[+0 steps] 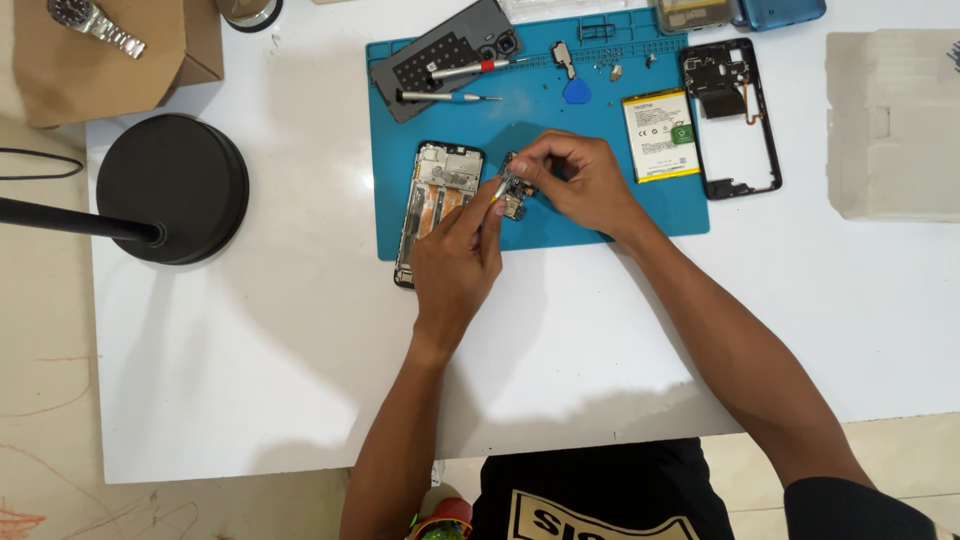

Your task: The person uses a screwdriver to remove screws from a small circuit board and then uses a plastic pry tool to separate components. The person continues to manipulate the board and its parts on a blue mat.

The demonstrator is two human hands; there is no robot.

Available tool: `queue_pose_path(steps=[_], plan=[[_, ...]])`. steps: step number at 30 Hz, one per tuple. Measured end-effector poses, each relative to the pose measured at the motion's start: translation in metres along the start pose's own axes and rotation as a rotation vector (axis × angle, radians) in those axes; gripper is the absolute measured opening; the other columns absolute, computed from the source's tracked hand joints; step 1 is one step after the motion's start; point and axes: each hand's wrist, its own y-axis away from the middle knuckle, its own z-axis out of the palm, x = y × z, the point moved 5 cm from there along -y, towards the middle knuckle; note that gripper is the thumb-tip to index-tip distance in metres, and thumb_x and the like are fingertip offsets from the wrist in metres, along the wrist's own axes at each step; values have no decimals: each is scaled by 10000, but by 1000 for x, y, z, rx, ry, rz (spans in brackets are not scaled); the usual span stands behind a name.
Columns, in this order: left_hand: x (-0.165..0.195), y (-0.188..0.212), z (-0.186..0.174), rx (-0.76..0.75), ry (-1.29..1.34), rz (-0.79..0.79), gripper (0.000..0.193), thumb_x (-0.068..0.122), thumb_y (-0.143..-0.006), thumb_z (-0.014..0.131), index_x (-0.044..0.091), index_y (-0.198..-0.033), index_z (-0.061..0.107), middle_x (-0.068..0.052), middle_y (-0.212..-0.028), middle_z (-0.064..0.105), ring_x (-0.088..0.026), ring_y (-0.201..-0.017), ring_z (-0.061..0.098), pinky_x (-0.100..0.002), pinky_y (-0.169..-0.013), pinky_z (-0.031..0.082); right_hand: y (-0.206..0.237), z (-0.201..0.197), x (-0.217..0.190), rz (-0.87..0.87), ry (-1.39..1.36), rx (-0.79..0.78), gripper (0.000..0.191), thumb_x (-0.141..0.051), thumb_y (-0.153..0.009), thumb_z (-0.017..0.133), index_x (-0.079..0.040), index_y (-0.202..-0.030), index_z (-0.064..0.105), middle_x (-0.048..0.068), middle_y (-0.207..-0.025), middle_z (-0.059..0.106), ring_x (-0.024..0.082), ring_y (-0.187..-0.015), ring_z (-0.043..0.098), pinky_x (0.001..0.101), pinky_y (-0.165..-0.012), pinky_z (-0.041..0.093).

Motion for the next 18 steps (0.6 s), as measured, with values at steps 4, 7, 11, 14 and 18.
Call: queue_pose_path(steps=[4,7,11,14,18], plan=[[-1,-1,-13,48,-92,70,205,173,-1017,694,142,-1215,737,-22,-847,683,-138,-594,597,-304,-521,462,-5,-9,-6,-172,-44,101,99,-121,-1036,704,-34,-1051,750,34,-968,717,58,-813,615,219,-704,503],[-5,-1,-18,9,-161,0,197,179,-994,695,150,-1182,746,-21,-872,705,-156,-591,624,-306,-509,484,-5,-19,-11,-255,188,221,123,-84,-1056,668,-34,-1148,732,76,-1043,692,107,-857,619,247,-717,502],[-4,3,-15,-37,-249,-23,248,140,-957,673,141,-1189,760,-41,-852,730,-181,-591,664,-317,-501,501,7,-9,-17,-393,463,160,359,-200,-1009,732,-35,-1322,670,124,-1233,625,234,-1125,598,365,-930,509],[-4,6,-9,-70,-289,-68,258,129,-943,670,137,-1181,770,-63,-840,747,-203,-556,665,-339,-477,499,10,5,-13,-358,590,45,583,-381,-880,843,-33,-1310,659,130,-1211,579,283,-1164,536,436,-984,445],[-5,8,-3,-69,-264,-73,230,148,-973,659,120,-1177,763,-72,-840,745,-200,-574,673,-342,-492,508,8,12,-5,-288,639,-38,661,-457,-810,873,-52,-1294,676,101,-1176,568,279,-1154,505,436,-998,405]])
